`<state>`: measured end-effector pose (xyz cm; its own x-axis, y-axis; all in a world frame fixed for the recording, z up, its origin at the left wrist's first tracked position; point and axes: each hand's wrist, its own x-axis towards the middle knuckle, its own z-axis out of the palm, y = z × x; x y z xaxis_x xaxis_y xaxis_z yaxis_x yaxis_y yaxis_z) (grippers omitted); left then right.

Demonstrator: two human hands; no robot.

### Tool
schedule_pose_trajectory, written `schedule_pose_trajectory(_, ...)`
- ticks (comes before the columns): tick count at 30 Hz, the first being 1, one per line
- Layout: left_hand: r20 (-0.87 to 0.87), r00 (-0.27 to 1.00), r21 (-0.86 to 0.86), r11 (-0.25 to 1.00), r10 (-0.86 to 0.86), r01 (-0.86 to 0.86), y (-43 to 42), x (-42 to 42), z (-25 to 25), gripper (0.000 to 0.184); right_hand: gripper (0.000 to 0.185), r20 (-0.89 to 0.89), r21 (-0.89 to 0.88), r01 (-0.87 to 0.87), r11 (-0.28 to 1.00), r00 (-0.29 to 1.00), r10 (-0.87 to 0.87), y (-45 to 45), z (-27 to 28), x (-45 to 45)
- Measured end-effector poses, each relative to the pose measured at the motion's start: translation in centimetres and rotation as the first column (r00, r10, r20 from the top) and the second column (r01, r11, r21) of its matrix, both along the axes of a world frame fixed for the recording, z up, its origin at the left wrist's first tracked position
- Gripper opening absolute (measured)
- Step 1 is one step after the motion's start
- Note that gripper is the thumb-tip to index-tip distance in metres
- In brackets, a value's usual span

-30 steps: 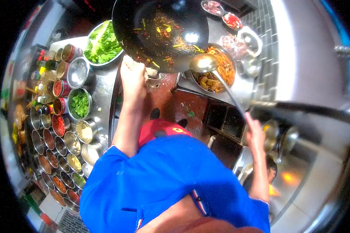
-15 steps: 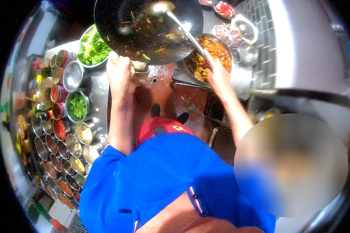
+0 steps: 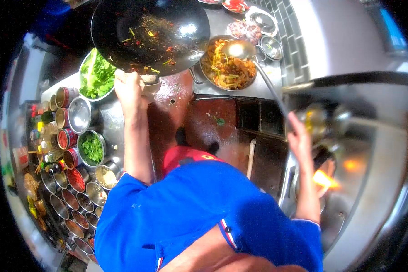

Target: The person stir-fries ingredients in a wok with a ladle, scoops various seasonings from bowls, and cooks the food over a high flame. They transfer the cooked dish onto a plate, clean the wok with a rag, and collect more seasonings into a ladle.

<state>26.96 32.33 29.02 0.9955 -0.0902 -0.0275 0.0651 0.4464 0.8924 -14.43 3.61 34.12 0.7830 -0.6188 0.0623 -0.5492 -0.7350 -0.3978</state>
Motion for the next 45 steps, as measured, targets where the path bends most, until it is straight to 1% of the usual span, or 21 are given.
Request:
schedule_pose_trajectory(3,0.011,1.000,0.062,0.998,0.000,-0.001,1.9,-2.1,1.8,0.015,0.074,0.190,0.546,0.123,0.828,0.945,-0.265,4.6,-2.3,0.3)
schedule_pose_trajectory(4,-0.012,1.000,0.025,1.000,-0.018,0.018,2.2,-3.9,3.7,0.013,0.077,0.142,0.779,0.149,0.609,0.904,-0.403,6.5,-2.1,0.4)
schedule_pose_trajectory(7,-0.022,0.999,0.066,0.997,-0.040,0.042,3.9,-7.5,3.7,0.016,0.079,0.278,0.901,-0.046,0.431,0.824,-0.494,9.7,-4.1,-1.3)
schedule_pose_trajectory(11,-0.042,0.994,0.069,0.992,-0.103,0.105,4.2,-16.9,5.3,0.017,0.078,0.327,0.909,-0.089,0.407,0.759,-0.564,12.5,-4.9,-8.9)
schedule_pose_trajectory(15,-0.110,0.951,0.389,0.868,-0.289,0.309,5.3,-26.3,5.1,0.013,0.077,0.321,0.912,-0.038,0.409,0.685,-0.654,15.4,-6.4,-21.3)
schedule_pose_trajectory(19,-0.135,0.836,0.168,0.819,-0.533,0.549,3.6,-31.6,2.4,0.016,0.078,0.365,0.896,-0.022,0.444,0.608,-0.706,16.9,-7.2,-29.3)
schedule_pose_trajectory(21,-0.268,0.674,0.141,0.664,-0.689,0.734,0.8,-34.4,3.4,0.019,0.077,0.398,0.889,-0.028,0.456,0.538,-0.743,16.2,-6.1,-31.9)
schedule_pose_trajectory(22,-0.122,0.624,0.058,0.623,-0.771,0.780,-0.7,-36.6,3.5,0.021,0.076,0.409,0.895,-0.043,0.444,0.477,-0.778,15.9,-5.6,-33.3)
schedule_pose_trajectory(24,-0.289,0.591,0.236,0.542,-0.753,0.807,-3.5,-38.5,4.6,0.024,0.076,0.382,0.907,0.038,0.419,0.343,-0.858,16.2,-4.8,-34.9)
schedule_pose_trajectory(25,-0.313,0.556,0.174,0.529,-0.770,0.830,-5.1,-39.5,2.6,0.025,0.076,0.408,0.892,0.105,0.440,0.233,-0.883,15.9,-5.8,-36.5)
schedule_pose_trajectory(28,-0.412,0.254,0.068,0.249,-0.875,0.966,-11.1,-44.4,2.5,0.019,0.072,0.444,0.860,0.270,0.433,0.024,-0.896,14.5,-6.4,-41.6)
schedule_pose_trajectory(30,-0.367,0.243,0.013,0.256,-0.898,0.967,-16.1,-46.9,1.6,0.015,0.071,0.354,0.860,0.428,0.276,-0.113,-0.928,13.2,-5.9,-44.7)
schedule_pose_trajectory(32,-0.481,0.056,0.026,0.050,-0.875,0.998,-21.5,-49.1,-0.1,0.015,0.072,0.345,0.801,0.572,0.177,-0.199,-0.917,11.2,-7.0,-49.7)
schedule_pose_trajectory(34,-0.396,-0.016,-0.100,0.026,-0.918,0.995,-26.4,-54.6,0.1,0.018,0.070,0.285,0.764,0.640,0.080,-0.224,-0.932,8.9,-7.5,-55.7)
schedule_pose_trajectory(35,-0.448,-0.023,-0.054,0.002,-0.894,0.999,-29.6,-54.8,-4.4,0.021,0.064,0.245,0.701,0.713,0.022,-0.212,-0.946,7.4,-8.2,-58.9)
schedule_pose_trajectory(38,-0.504,-0.084,-0.039,-0.075,-0.860,0.996,-34.5,-60.0,-0.8,0.026,0.049,0.069,0.586,0.805,-0.098,-0.171,-0.983,3.7,-7.2,-64.5)
schedule_pose_trajectory(39,-0.506,0.057,0.104,0.005,-0.861,0.995,-36.1,-61.8,-0.2,0.021,0.044,0.094,0.488,0.872,-0.045,-0.103,-0.990,2.4,-9.3,-68.6)
schedule_pose_trajectory(40,-0.342,-0.012,0.185,-0.080,-0.939,0.979,-37.8,-62.3,-2.8,0.018,0.039,0.106,0.387,0.922,0.015,-0.028,-0.994,1.5,-11.9,-72.7)
schedule_pose_trajectory(41,-0.167,-0.078,0.270,-0.122,-0.983,0.955,-39.5,-62.7,-5.4,0.015,0.035,-0.013,0.408,0.912,-0.029,-0.026,-1.000,0.1,-12.4,-75.2)
schedule_pose_trajectory(42,-0.459,-0.050,-0.049,-0.031,-0.887,0.998,-41.6,-65.4,-1.2,0.013,0.025,-0.023,0.485,0.874,-0.019,-0.008,-1.000,-1.8,-13.3,-77.2)
schedule_pose_trajectory(45,-0.402,-0.087,-0.002,-0.093,-0.912,0.996,-46.1,-65.6,-8.4,0.009,0.007,-0.067,0.794,0.600,-0.098,-0.073,-0.995,-5.8,-11.1,-79.0)
